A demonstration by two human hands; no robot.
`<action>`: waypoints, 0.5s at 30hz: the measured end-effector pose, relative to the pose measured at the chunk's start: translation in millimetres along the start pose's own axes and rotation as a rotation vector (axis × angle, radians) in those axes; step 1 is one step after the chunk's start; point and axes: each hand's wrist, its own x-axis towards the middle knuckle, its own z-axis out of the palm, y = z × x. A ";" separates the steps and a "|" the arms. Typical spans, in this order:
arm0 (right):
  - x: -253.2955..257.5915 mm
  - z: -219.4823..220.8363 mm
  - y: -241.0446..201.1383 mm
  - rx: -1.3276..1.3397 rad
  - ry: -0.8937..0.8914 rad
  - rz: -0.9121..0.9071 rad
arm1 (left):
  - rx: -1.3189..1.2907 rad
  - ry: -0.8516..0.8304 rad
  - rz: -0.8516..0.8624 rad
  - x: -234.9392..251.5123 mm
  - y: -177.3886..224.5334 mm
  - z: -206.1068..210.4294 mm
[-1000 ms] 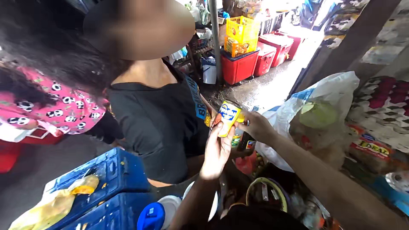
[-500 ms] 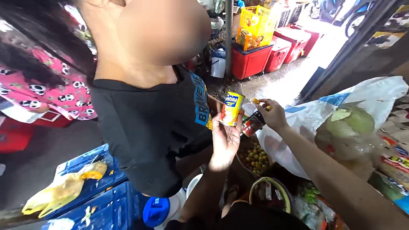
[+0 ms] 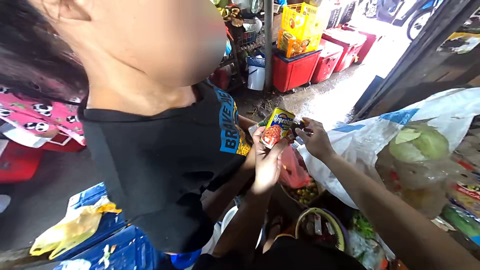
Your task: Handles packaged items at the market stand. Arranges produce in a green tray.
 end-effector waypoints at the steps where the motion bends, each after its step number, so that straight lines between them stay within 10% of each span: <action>1: 1.1 1.9 -1.8 -0.003 -0.025 0.005 | 0.018 0.001 0.003 0.9 -0.5 -0.4; 15: -7.0 9.8 15.8 -0.045 -0.105 0.001 | -0.188 0.080 -0.131 0.6 -5.2 2.4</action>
